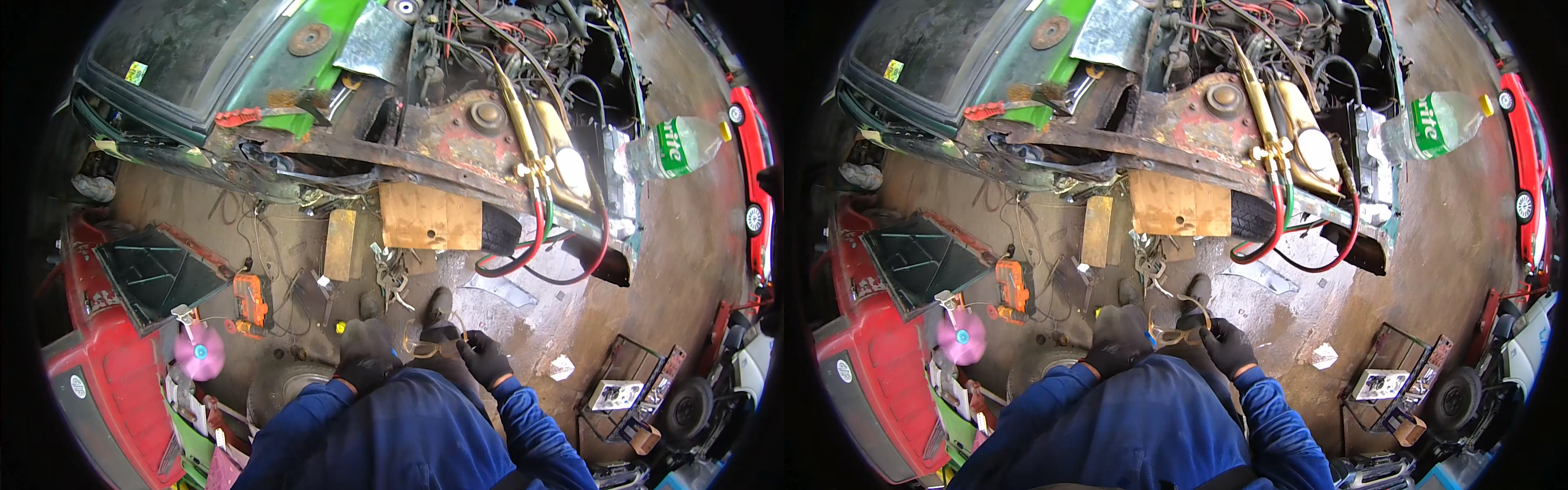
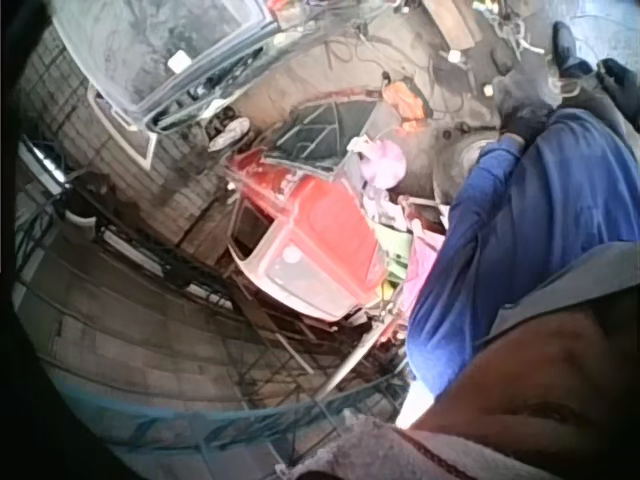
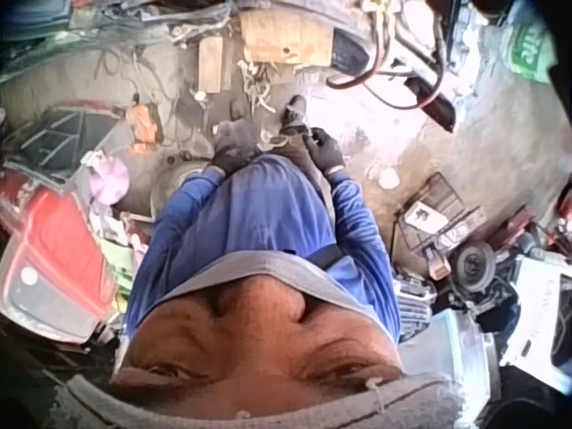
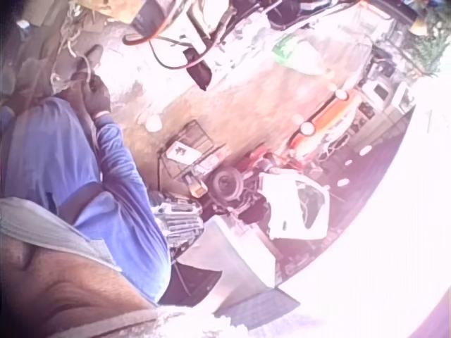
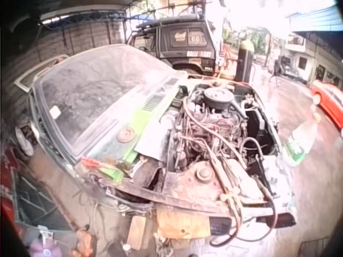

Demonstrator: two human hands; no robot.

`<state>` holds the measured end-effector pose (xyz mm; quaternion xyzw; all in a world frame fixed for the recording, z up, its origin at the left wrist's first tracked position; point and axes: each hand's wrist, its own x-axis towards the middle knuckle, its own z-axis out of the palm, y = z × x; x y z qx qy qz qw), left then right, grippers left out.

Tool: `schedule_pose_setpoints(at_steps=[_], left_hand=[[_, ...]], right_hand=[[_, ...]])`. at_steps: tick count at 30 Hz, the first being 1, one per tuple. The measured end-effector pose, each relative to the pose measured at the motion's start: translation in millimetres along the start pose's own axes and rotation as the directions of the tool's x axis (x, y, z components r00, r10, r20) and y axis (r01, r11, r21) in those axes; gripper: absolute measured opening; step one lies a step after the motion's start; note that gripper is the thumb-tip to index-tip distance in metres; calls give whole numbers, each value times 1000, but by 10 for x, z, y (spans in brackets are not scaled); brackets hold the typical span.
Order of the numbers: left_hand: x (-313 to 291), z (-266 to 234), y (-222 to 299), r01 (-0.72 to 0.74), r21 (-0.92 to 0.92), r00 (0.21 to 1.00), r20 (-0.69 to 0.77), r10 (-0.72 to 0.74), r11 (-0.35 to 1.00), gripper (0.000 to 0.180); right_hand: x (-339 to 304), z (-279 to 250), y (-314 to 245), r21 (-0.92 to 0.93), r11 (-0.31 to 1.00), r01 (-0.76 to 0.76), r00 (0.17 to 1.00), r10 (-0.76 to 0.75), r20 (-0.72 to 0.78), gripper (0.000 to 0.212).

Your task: The person uses a blowtorch to heat and cut a metal bracket on the front of a green car. They then use a hammer to remove the cut piece and inspect the area.

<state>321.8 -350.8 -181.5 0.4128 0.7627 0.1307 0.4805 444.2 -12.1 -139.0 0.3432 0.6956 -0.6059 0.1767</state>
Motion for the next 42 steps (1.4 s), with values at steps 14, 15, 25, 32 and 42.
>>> schedule_pose_setpoints(at_steps=[14,15,25,32,42], left_hand=[[-751,-128,-1725,-268,-214,960,28,280,939,38],[-726,-280,-1664,-266,-214,962,6,273,940,38],[410,-2125,-1381,-135,27,347,-935,73,991,35],[1178,-3052,-1425,-33,454,103,-884,455,890,44],[1447,-3140,-1441,126,499,14,-865,502,857,36]], right_hand=[[144,841,-523,-210,977,44,971,-91,-219,45],[192,896,-501,-256,966,38,975,-92,-202,42],[1117,1314,514,-518,832,199,968,-250,-30,39],[1304,1550,1129,-463,886,18,1000,-17,7,52],[1957,1576,1607,-517,852,77,997,-55,58,50]])
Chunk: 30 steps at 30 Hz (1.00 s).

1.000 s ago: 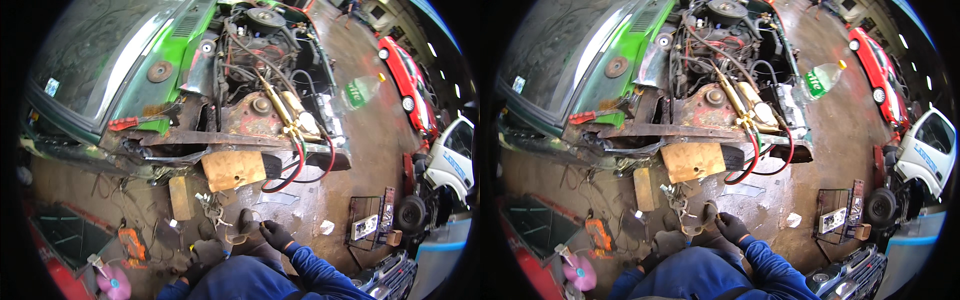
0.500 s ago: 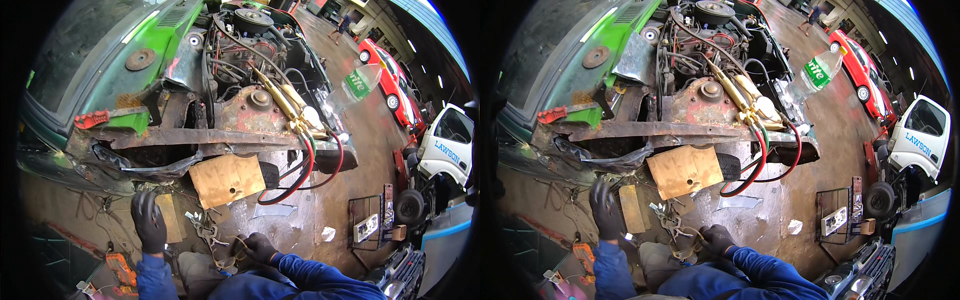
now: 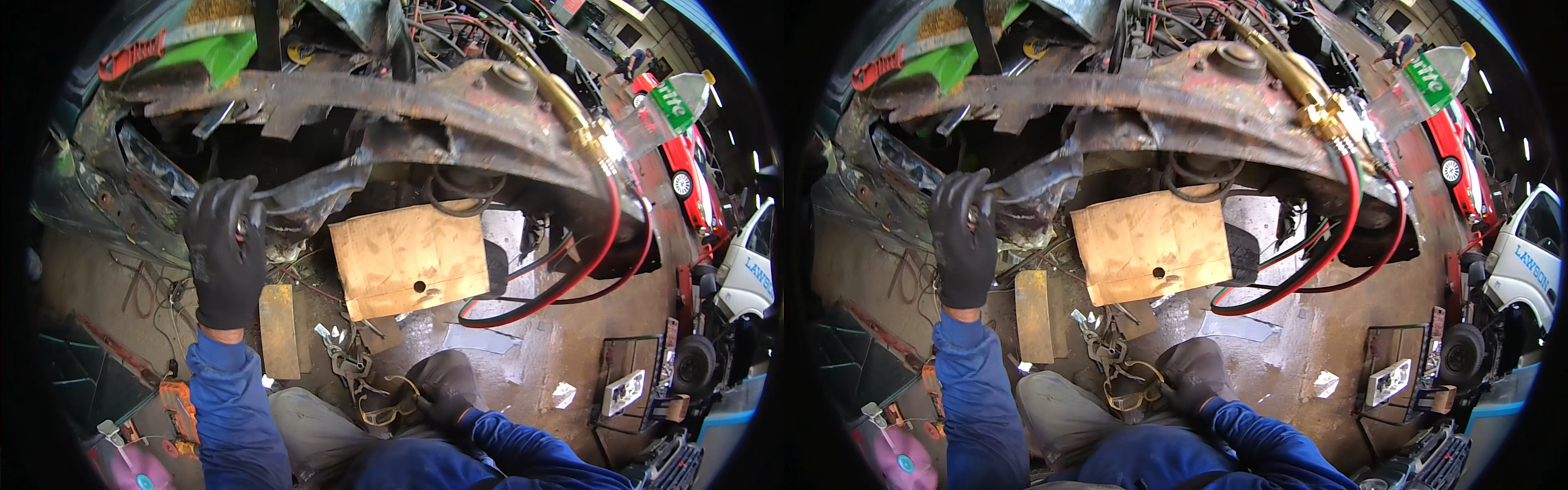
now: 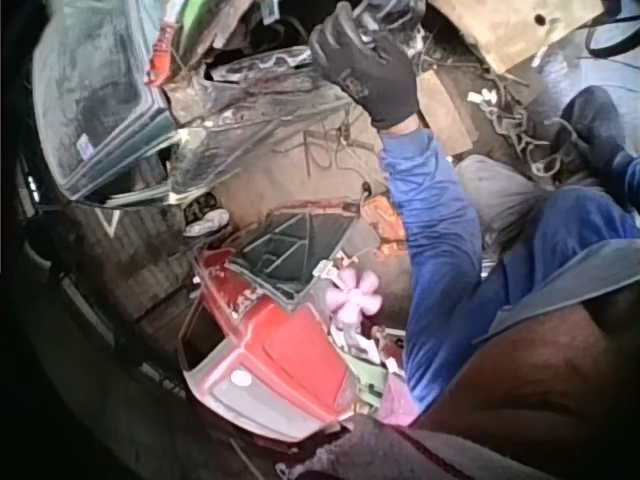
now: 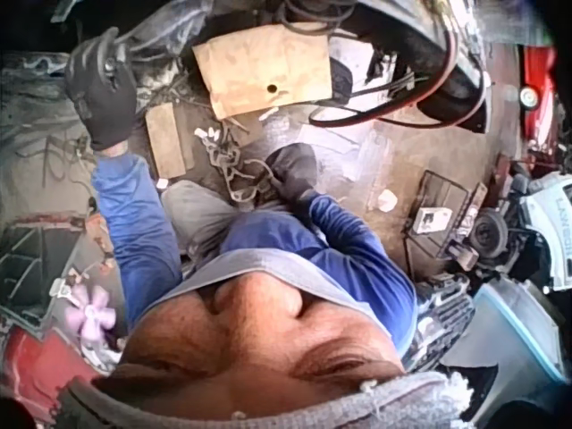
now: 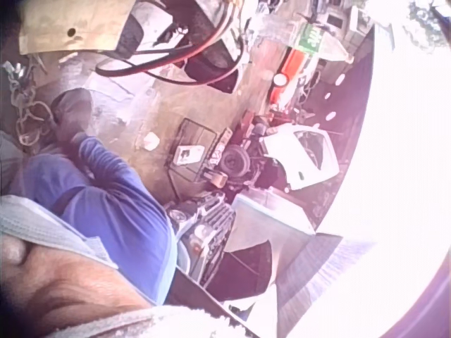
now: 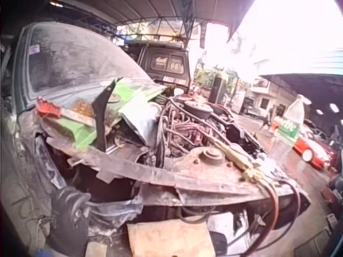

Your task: The person uses a blowtorch to heat and cut a metal bracket on the front of a green car. They then use a hammer to remove the cut piece and inspect the area.

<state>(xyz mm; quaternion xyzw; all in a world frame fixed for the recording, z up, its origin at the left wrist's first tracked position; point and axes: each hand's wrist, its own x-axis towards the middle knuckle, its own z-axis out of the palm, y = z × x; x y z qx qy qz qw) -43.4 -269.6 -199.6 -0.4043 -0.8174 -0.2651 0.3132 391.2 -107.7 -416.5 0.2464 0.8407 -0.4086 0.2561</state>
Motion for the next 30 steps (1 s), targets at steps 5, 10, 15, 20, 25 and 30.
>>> schedule_pose_setpoints(at_steps=[5,10,15,20,25,30], left_hand=[[12,132,-50,-69,-125,992,-111,56,990,21],[-67,222,-99,-43,-155,990,-139,21,987,22],[-58,217,-216,-111,-39,986,-130,105,993,27],[-43,178,-297,-31,-113,998,-67,23,993,29],[-23,104,-256,66,-141,998,-1,-66,988,30],[12,69,-288,27,-151,999,28,-23,988,32]], right_hand=[[514,236,141,35,982,186,982,-185,-40,42],[1165,573,269,157,920,360,931,-342,-128,40],[1453,847,312,349,825,444,896,-405,-182,36],[1424,926,313,351,850,393,917,-391,-80,38],[1388,907,248,377,781,498,866,-476,-157,40],[1305,789,176,524,758,389,914,-390,-114,38]])
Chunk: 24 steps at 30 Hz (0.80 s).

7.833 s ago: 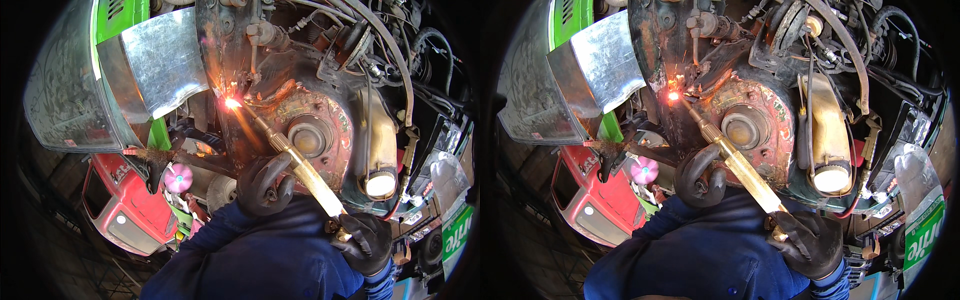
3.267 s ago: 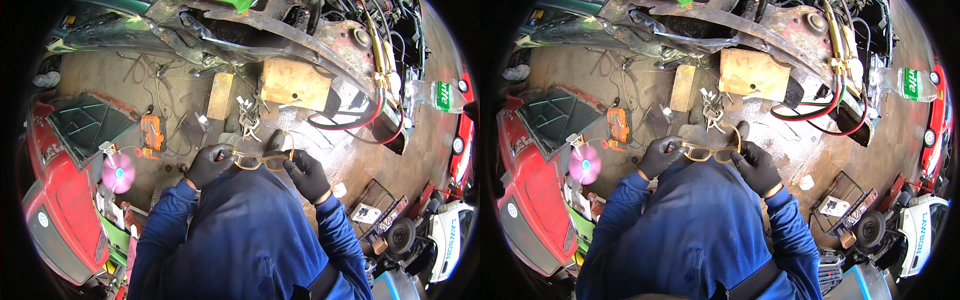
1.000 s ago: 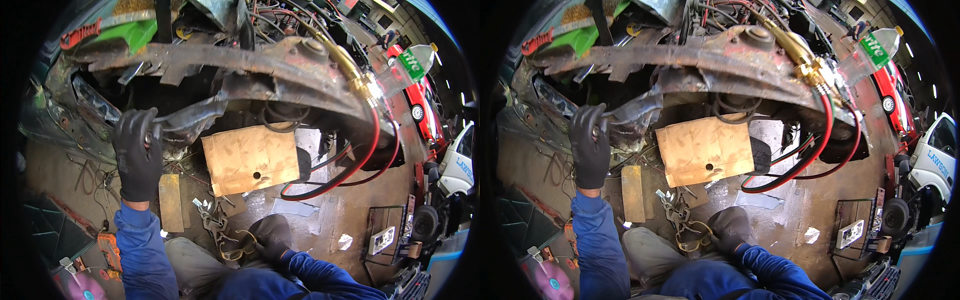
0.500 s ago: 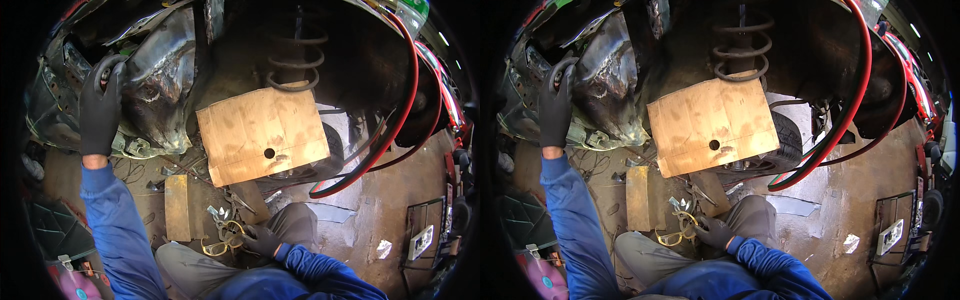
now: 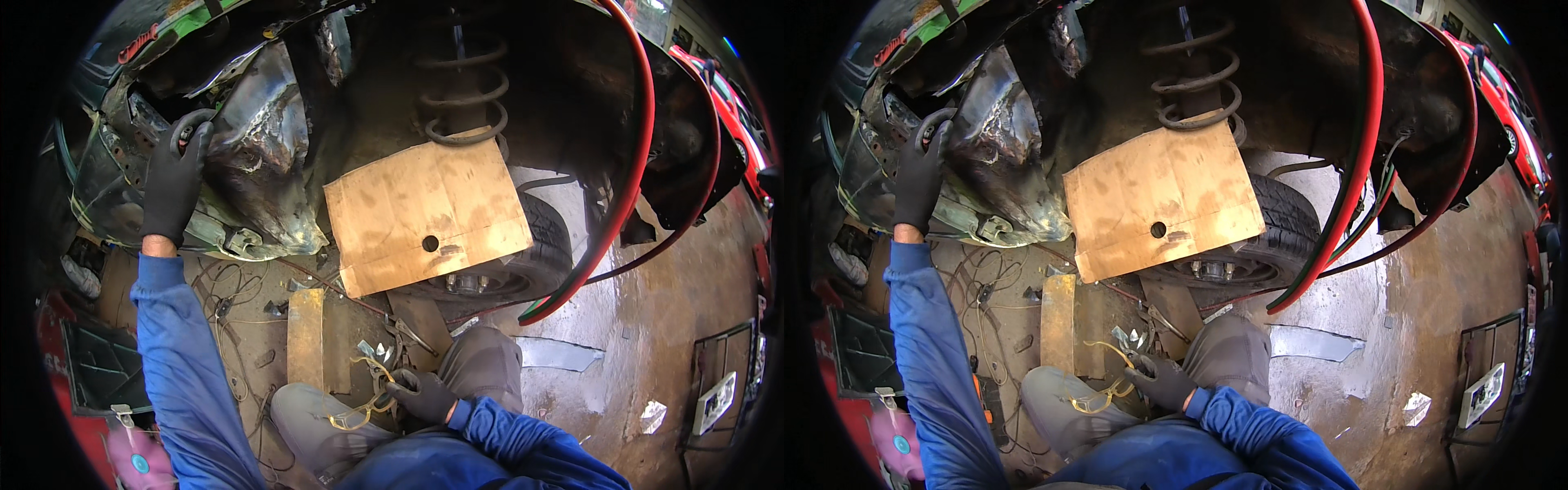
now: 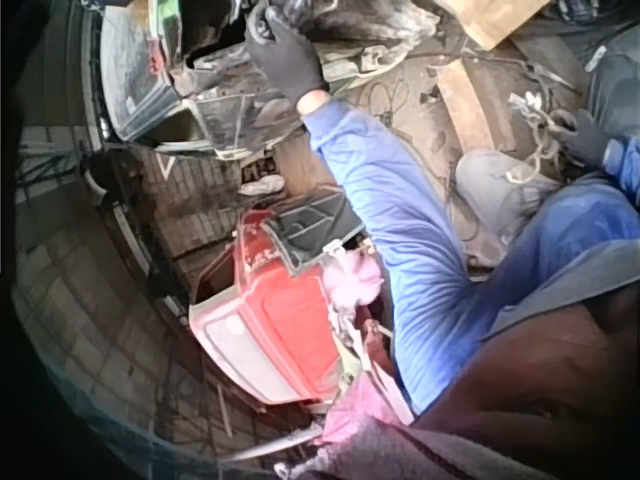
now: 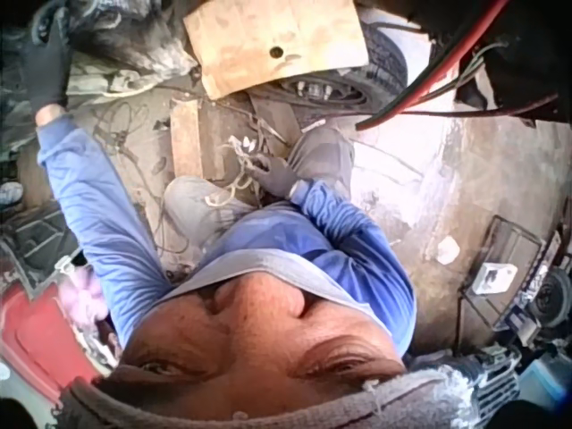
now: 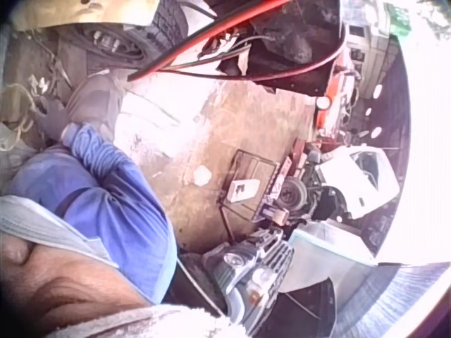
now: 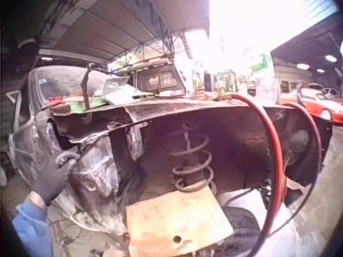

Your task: The person uses a blowtorch to heat and cut a metal bracket on the front of a green car. They then use a hammer to remove the cut piece and inspect the area.

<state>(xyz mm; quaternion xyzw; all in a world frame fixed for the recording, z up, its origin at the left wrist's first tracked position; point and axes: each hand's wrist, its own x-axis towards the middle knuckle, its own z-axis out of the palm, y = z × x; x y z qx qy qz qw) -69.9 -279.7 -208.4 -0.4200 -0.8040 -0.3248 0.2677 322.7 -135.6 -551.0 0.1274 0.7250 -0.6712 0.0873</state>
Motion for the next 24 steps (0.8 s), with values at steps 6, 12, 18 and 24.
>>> schedule_pose_setpoints(at_steps=[6,12,18,24], left_hand=[[-5,-97,15,-137,304,990,82,118,943,36],[-312,-291,185,-133,40,991,-2,133,990,36],[-1952,-284,-248,234,185,929,248,-276,955,33],[-3303,395,-250,783,-106,538,611,-581,613,57]], right_hand=[[120,-50,-13,333,927,-174,981,194,-27,34],[426,-57,181,225,968,-111,968,156,-197,27],[687,-61,73,291,939,-182,961,233,-151,26],[1093,33,-247,236,957,-169,978,193,-81,32]])
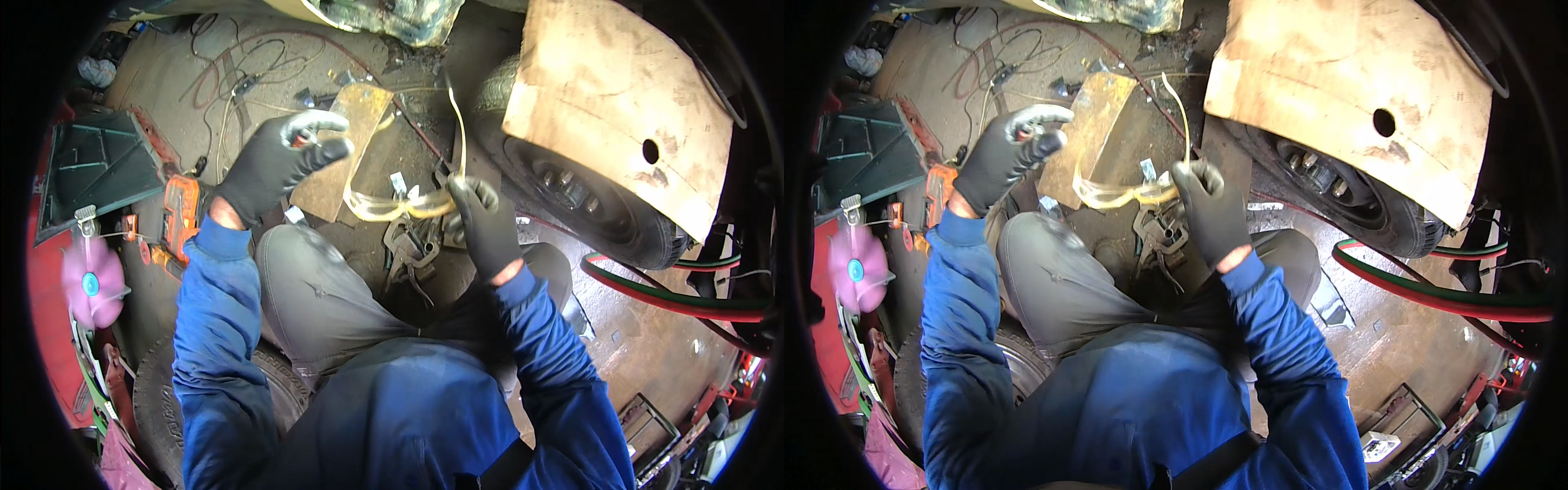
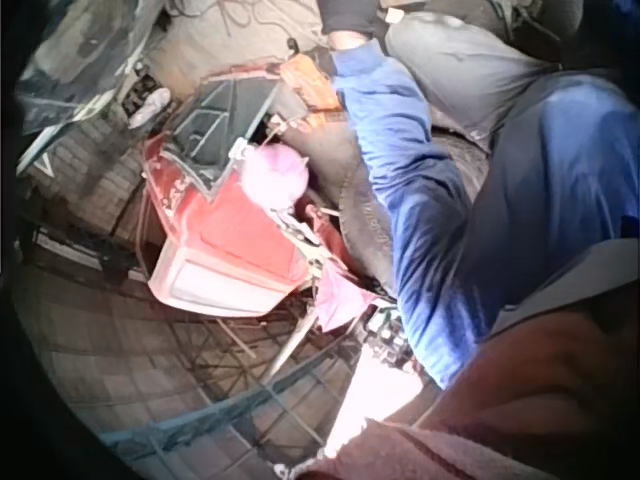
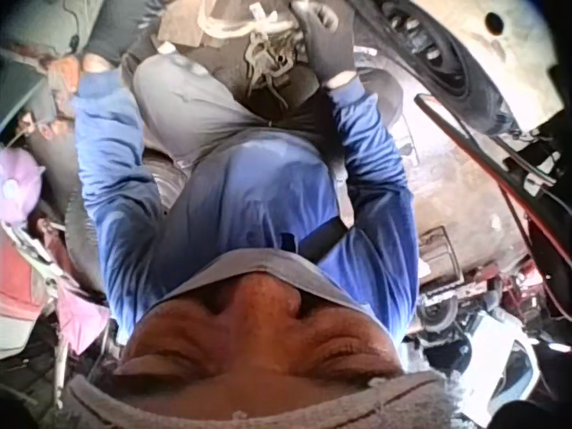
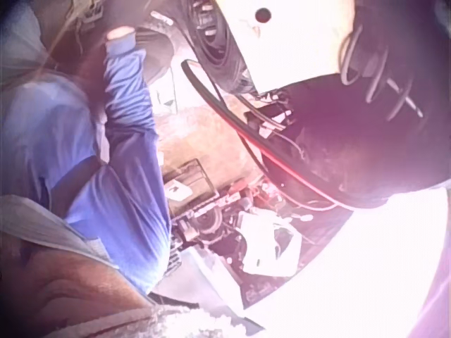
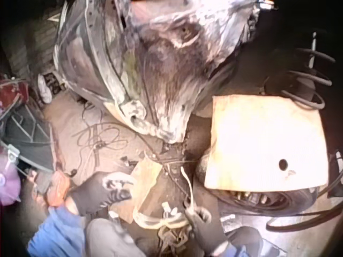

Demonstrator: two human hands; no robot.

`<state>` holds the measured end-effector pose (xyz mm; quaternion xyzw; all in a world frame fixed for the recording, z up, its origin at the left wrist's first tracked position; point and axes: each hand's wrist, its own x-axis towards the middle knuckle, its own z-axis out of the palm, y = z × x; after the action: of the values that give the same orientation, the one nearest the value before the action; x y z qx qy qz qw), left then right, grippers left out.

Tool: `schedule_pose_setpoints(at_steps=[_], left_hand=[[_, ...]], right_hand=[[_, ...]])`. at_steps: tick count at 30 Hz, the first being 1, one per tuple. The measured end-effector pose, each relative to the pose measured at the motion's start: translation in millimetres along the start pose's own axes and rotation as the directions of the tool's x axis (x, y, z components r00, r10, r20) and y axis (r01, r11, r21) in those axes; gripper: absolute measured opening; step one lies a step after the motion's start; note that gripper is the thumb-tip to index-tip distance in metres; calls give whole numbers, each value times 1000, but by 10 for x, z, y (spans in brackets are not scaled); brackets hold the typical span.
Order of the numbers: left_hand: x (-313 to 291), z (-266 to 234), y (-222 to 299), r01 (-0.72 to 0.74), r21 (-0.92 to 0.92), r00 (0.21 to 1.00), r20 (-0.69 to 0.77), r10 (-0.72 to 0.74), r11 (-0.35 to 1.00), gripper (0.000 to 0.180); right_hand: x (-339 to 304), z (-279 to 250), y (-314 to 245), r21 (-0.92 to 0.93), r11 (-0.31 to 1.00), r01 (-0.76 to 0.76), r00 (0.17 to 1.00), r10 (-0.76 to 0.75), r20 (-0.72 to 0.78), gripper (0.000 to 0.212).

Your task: The person uses a blowtorch to heat and cut a metal bracket on the front of a green car. They then use a hammer to remove the cut piece and inspect the area.

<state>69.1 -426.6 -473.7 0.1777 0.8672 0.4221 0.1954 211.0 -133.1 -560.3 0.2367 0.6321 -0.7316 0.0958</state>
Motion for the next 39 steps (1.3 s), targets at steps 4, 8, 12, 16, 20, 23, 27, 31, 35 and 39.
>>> schedule_pose_setpoints(at_steps=[4,8,12,16,20,23,27,31,35,39], left_hand=[[-25,237,-232,54,77,999,-5,-54,996,39],[-2,195,-551,215,-275,961,-111,-253,937,28],[-74,187,-954,249,-342,936,-157,-316,906,28],[-59,285,-1377,259,-421,912,-190,-364,869,29],[-26,301,-1942,474,-388,824,-121,-553,791,29],[9,409,-2344,490,-497,808,-49,-587,717,26],[26,548,-2488,527,-83,751,-422,-509,846,56],[-274,391,-2484,424,-421,723,-376,-580,802,39],[-1068,-161,-2885,261,-599,700,-422,-576,757,31],[-1849,-234,-3575,243,-783,529,-388,-755,572,23]], right_hand=[[124,179,-199,-18,998,54,999,-54,3,33],[271,266,-223,36,999,24,998,-26,54,32],[297,389,-103,-192,972,133,985,-109,134,40],[-53,317,-105,-458,840,291,952,-208,223,51],[-549,-29,-197,-491,829,266,962,-198,187,49],[-812,-433,-200,-707,562,430,819,-572,43,42],[-1047,-1081,-269,-764,539,354,487,-804,-342,41],[-1193,-1632,-443,-975,209,-73,297,-929,-221,77],[-1123,-1818,-420,-972,95,-213,385,-906,-173,87],[-914,-1892,-386,-964,103,-244,428,-881,-203,97]])
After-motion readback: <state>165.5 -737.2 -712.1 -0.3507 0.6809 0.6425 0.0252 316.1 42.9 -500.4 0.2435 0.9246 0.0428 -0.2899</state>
